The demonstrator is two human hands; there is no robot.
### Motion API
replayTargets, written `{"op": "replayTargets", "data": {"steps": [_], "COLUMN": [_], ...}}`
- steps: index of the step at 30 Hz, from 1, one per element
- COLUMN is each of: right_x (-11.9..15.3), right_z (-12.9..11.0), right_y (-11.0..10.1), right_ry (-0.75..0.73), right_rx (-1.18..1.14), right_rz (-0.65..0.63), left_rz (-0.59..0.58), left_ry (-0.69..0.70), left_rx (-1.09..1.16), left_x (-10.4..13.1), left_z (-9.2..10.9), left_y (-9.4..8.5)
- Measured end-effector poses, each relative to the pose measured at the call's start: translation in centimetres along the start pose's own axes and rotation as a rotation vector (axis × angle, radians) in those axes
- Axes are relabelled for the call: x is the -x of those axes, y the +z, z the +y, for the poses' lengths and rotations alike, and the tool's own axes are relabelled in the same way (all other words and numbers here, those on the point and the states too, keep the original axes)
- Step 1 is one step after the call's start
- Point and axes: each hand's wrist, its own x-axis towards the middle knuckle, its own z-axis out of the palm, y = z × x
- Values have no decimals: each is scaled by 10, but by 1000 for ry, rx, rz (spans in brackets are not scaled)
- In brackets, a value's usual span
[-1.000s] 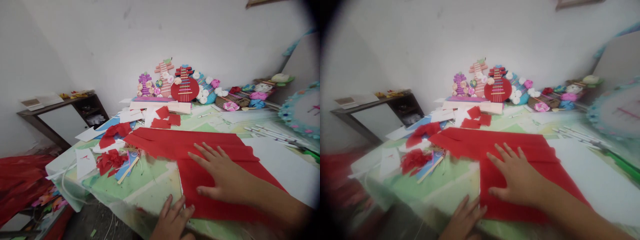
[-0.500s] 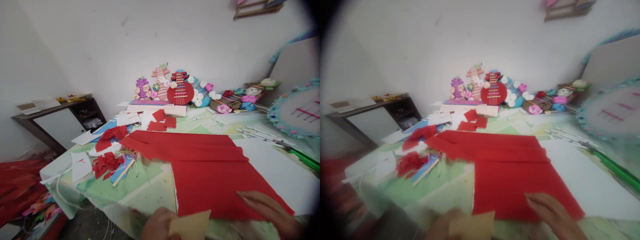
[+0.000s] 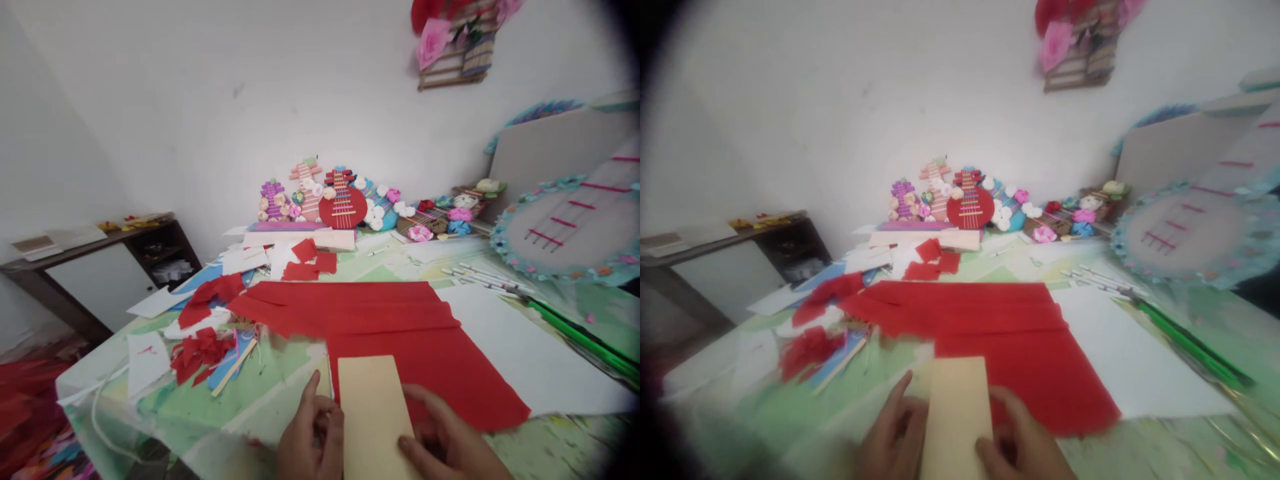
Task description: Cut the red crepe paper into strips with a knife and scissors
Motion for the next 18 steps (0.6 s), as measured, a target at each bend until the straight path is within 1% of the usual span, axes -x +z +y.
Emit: {"op": "replayTargets", "data": {"steps": [1, 2, 3, 5, 8, 10, 14, 18], "right_x": [-10, -20, -31, -50, -68, -72, -73, -73], "right_z": [-7, -13, -19, -26, -29, -27, -22, -20], "right_y": [-5, -10, -14, -17, -14, -10, -4, -5], "right_ry": [-11, -24, -47, -80, -74, -56, -37, -34], "right_rx": [89, 171, 234, 287, 267, 250, 241, 218], "right_rz": [54, 79, 86, 28, -84, -113, -101, -47], "left_rz": [25, 35, 35, 13, -44, -68, -63, -49], "left_ry": [174, 371, 451, 584, 681, 705, 693, 676], "left_rx": [-189, -357, -394, -432, -438, -453, -476, -484], "left_x": [-6, -12, -19, -29, -35, -34, -29, -28], "left_z": [-8, -16, -23, -33, -40, -42, -44, -42], "left_y": [-5, -10, -13, -16, -14, -12, -10, -9]}}
